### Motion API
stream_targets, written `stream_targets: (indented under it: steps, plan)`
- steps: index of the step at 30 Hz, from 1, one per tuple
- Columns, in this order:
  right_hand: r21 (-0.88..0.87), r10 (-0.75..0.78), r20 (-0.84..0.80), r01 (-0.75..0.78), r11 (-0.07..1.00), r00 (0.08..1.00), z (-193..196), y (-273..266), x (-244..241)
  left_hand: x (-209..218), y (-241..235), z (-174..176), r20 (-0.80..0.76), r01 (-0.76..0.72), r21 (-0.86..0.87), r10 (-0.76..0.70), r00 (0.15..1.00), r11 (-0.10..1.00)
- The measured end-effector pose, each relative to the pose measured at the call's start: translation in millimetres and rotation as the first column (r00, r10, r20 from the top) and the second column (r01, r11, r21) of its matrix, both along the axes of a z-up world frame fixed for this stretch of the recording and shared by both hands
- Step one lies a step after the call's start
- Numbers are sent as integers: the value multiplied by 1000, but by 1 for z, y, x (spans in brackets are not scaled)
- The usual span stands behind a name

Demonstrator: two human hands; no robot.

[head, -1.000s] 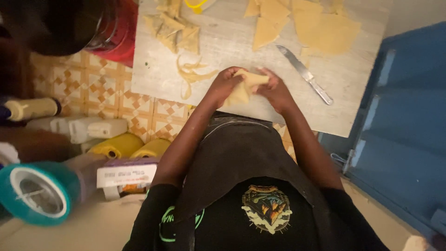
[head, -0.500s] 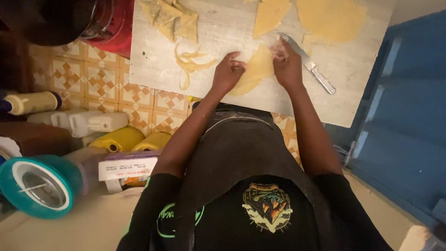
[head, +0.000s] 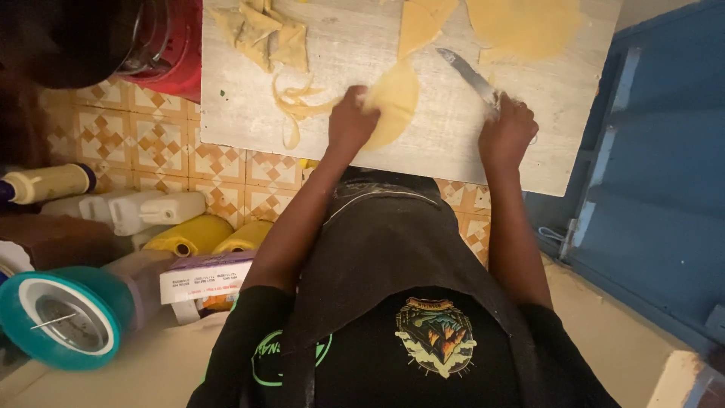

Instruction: The person prepares samosas by cutting a sheet of dough into triangles using a knife. They then scoop a filling from a yellow container with a spoon and place it onto the dough triangles. The person folds the dough over the filling to form a triangular pocket and seals the edges by hand.

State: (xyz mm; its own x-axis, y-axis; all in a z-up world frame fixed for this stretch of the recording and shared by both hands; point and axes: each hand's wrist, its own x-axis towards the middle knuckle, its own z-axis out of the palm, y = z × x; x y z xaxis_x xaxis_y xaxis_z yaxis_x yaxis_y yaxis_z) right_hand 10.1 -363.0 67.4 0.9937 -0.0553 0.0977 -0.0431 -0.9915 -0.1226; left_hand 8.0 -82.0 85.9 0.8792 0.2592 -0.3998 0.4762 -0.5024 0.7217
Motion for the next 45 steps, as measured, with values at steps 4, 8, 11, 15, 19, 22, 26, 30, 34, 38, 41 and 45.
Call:
stream_targets:
  steps: [4, 8, 11, 15, 19, 22, 26, 30, 34, 38, 41, 45]
  plan:
    - [-9, 66, -40, -66, 998, 997, -6, -11, -3, -13, -11, -26, -122, 115, -154, -134, 983, 981]
    - [36, 97, -58, -95, 995, 994, 11, -8, -8, -7, -28, -75, -82, 191, -199, -210, 974, 961]
    - [36, 223, -113, -220, 975, 968, 3, -15, -10, -5, -33, -63, -111, 217, -94, -227, 968, 972]
    - [205, 190, -214, -146, 968, 958, 55, 13, -26, -18, -20, -31, -100, 184, -45, -188, 977, 982]
    - [398, 268, -366, -111, 911, 891, 47, 16, -40, -28, -9, 15, -25, 221, 159, -219, 975, 962]
    - [443, 290, -424, -83, 893, 858, 59, 34, -44, -22, -1, 0, 204, 212, 334, -290, 935, 918]
    - [330, 303, -327, -193, 924, 895, 40, 48, -48, -2, -3, -21, 268, 327, 484, -493, 828, 812]
    - [109, 264, -307, -241, 964, 914, 43, 65, -45, 10, -10, -16, 209, 434, 543, -617, 759, 718]
    - [-17, 300, -283, -318, 948, 911, 35, 69, -40, 16, -15, -36, 274, 427, 572, -654, 705, 700]
    - [-72, 337, -212, -359, 931, 917, 30, 68, -37, 16, -16, -38, 307, 417, 545, -636, 708, 727]
    - [-67, 349, -249, -375, 925, 904, 34, 69, -33, 19, -17, -26, 332, 404, 556, -640, 693, 726]
    - [-112, 398, -152, -415, 903, 905, 25, 63, -32, 23, -19, -36, 383, 373, 580, -646, 660, 724]
